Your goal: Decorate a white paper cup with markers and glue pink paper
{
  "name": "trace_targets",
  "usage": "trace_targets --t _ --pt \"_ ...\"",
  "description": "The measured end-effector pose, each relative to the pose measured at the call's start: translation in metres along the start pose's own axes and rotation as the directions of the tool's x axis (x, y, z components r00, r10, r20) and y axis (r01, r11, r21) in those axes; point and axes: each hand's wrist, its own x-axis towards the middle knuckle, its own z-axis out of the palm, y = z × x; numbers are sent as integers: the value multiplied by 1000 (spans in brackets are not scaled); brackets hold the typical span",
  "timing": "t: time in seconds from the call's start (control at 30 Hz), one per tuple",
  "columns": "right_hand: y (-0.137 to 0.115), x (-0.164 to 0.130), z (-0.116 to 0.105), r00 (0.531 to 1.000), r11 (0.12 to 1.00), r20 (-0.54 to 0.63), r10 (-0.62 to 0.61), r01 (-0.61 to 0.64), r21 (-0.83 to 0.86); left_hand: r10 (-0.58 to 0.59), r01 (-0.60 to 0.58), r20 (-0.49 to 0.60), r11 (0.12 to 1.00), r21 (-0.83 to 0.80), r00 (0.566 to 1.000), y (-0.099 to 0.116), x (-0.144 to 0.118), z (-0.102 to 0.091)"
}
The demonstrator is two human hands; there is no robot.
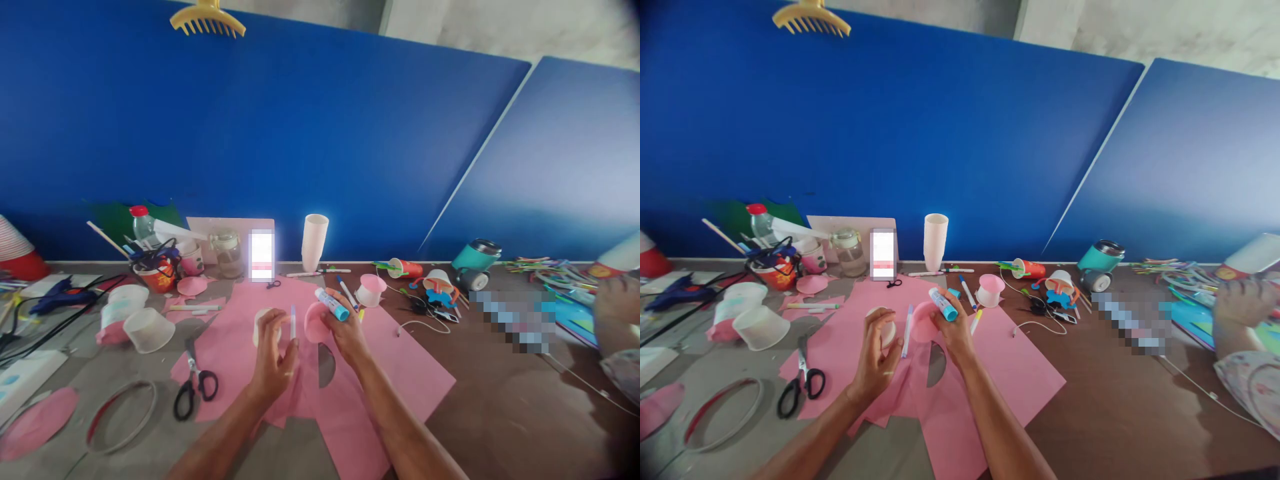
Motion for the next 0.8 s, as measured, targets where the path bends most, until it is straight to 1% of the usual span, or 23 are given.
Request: trace_targets --t 0.03,0.1,0.17,0.27,0.4,0.47,0.5,0.57,0.67,0.73,0.77,0.8 --pt "1 1 0 997 996 -53 -58 54 -67 -73 76 33 990 -115 997 3 0 0" --pt "1 0 1 977 970 -122 -174 149 -193 -181 206 108 928 -311 978 9 -1 1" --pt "0 -2 3 952 935 -145 -270 223 -274 -208 255 160 886 -387 965 12 -5 3" --pt "-2 -5 6 933 912 -156 -326 266 -312 -192 250 182 886 -391 964 10 -9 6" --pt "-1 -6 8 933 925 -191 -304 241 -295 -232 272 154 901 -338 960 0 -10 8" --pt "-1 -5 8 934 933 -204 -294 233 -276 -272 310 155 883 -352 950 -3 -9 8" --pt "-1 -5 8 932 934 -212 -294 234 -268 -299 341 168 860 -378 939 -3 -8 8" --pt "-2 -5 8 927 933 -222 -303 240 -268 -350 414 221 788 -456 910 -2 -7 10" --pt "-4 -8 10 926 932 -225 -303 239 -273 -380 504 331 636 -585 864 2 -5 14" --pt "-4 -11 14 938 943 -220 -267 208 -259 -379 552 403 534 -640 833 6 -4 16" --pt "-3 -13 17 948 951 -210 -238 184 -247 -384 575 429 498 -649 817 7 -3 16" --pt "-2 -16 20 958 959 -198 -207 159 -236 -397 596 445 483 -642 802 9 -2 16"
